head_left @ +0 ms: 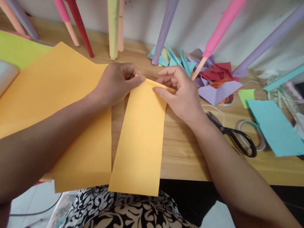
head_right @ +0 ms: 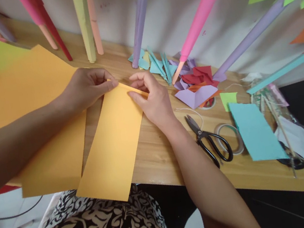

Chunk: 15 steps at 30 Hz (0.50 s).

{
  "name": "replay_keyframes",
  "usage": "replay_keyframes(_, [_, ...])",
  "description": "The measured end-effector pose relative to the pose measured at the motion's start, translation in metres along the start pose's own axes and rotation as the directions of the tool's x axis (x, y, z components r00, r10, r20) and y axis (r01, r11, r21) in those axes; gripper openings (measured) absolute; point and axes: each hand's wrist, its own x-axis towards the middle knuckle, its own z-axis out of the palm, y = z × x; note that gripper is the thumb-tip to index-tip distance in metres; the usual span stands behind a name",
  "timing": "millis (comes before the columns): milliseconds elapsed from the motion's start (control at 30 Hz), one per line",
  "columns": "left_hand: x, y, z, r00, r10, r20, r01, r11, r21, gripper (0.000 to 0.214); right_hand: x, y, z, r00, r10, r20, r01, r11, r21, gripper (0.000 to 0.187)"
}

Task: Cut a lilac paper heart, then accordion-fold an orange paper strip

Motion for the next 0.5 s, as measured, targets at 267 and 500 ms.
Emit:
replay_keyframes(267, [-0.0010, 0.0017, -0.0023, 0.998, -0.017, 0.058, 0.020, 0.999, -0.045, 0.018, -0.0018, -0.0100, -0.0025, 0.999, -0.029, -0.022, 0.027, 0.994, -0.110, 0.016])
replay_keyframes(500, [-0.0003, 0.0033, -0.0027, 0.999, -0.010, 0.053, 0.015, 0.995, -0.102, 0.020, 0.0000, -0.0063, -0.0044, 0.998, -0.005, -0.056, 0.001, 0.998, -0.067, 0.010])
